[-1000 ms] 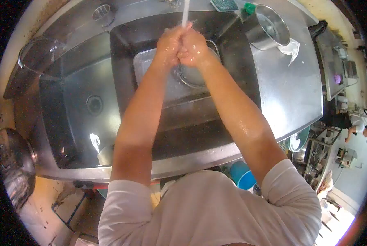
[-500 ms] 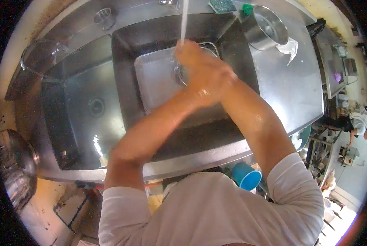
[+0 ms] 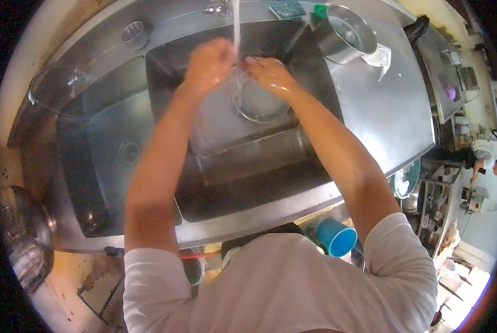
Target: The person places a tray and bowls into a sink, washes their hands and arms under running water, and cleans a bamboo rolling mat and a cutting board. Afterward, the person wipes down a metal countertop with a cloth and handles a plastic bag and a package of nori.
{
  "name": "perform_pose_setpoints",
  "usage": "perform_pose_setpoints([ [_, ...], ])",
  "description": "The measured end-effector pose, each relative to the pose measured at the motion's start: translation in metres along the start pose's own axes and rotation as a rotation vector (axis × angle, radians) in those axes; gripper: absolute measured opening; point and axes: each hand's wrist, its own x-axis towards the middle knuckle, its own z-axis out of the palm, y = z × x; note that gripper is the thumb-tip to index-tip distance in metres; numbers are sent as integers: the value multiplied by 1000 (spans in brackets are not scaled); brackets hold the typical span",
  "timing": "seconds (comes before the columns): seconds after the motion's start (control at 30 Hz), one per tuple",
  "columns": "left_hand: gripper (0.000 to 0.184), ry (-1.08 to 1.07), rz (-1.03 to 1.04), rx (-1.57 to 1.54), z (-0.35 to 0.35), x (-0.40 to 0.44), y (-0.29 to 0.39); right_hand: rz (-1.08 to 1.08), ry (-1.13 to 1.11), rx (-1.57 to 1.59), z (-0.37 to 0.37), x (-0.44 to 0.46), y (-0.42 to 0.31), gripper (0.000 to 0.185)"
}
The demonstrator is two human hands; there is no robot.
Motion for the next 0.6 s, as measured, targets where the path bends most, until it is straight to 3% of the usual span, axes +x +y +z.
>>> perform_pose_setpoints([
  [0.03,34,90,-30,11,-9,12,-10,70,-13,-286,-7,-12,-18,46],
  [0.07,39,180,-59,20,-16,26,-20,71,-14,-304,-8,-29,-25,48],
  [0.13,52,351,135,164,-23,56,-35,117,-87,-413,-13,-53,-25,45],
  [0.17,52,348,142,156,-22,72,-47,159,-169,-516,-15,-65,-24,43],
  [0.23,62,283,427,275,-17,93,-68,186,-178,-495,-22,-98,-20,39],
  [0.27,66,146,354,275,-16,92,-67,206,-190,-474,-27,-115,-20,35],
  [0.37,65,185,416,260,-16,76,-66,146,-93,-276,-47,-173,-22,29],
  [0.6,59,-11,255,488,-7,25,-45,346,177,-153,-83,-317,-40,27],
])
